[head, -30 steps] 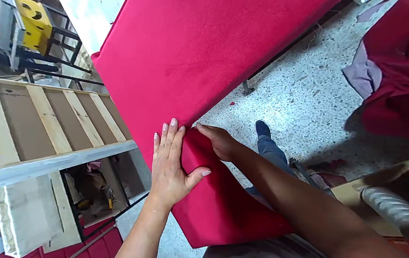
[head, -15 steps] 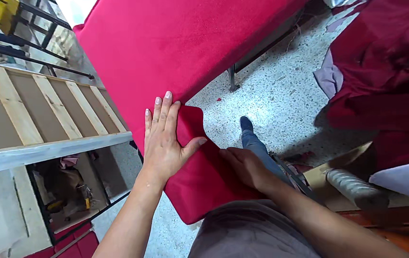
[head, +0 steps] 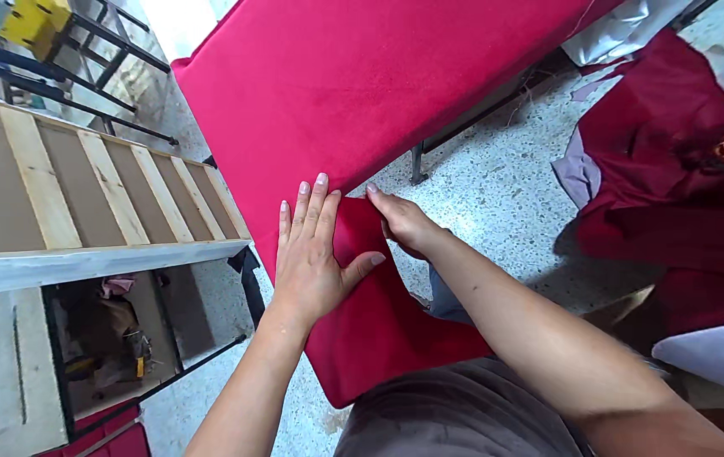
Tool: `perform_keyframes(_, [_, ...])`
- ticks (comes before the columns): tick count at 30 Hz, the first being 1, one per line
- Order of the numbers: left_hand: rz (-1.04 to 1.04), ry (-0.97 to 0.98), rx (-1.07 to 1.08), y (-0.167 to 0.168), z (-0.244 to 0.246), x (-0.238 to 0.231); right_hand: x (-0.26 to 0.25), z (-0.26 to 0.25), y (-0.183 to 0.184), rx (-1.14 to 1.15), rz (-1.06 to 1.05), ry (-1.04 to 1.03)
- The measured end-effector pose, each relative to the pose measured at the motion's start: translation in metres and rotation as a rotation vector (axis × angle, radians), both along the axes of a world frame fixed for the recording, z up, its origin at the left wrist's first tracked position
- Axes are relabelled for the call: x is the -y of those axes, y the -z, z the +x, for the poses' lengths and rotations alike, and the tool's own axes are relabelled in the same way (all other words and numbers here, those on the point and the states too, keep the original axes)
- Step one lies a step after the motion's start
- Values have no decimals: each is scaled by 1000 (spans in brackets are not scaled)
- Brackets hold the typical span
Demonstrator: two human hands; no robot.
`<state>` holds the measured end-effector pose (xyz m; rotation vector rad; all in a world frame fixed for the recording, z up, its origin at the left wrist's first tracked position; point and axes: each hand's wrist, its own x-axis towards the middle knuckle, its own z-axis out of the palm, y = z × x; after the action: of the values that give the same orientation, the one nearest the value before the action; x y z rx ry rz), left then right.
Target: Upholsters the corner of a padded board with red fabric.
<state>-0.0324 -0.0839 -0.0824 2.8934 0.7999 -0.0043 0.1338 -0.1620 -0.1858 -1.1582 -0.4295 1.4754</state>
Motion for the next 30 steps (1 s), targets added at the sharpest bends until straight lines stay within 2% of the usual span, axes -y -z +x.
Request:
perform_keyframes(2, [1, 2, 21, 0, 0, -1, -10, 1, 6, -130, 112, -97])
perform_keyframes(6, [-18, -3, 39, 1, 0, -1, -15, 0, 32, -337, 284, -102])
perform_keyframes(11, [-27, -4, 57, 2, -2, -3, -28, -8, 51, -412, 308, -104])
perform_keyframes(18, [-13, -14, 68, 2, -6, -4, -36, -20, 45, -529, 271, -75])
perform_keyframes(21, [13, -26, 19, 2, -6, -4, -34, -19, 36, -438, 222, -39])
perform_keyframes(25, [1, -38, 76, 5, -8, -5, -31, -15, 23, -254, 194, -24])
perform_keyframes(28, [18, -151, 61, 4, -7, -3, -34, -11, 10, 8, 37, -100])
perform_keyframes(30, [64, -202, 54, 4, -8, -1, -39, -5, 2, 70, -67, -160])
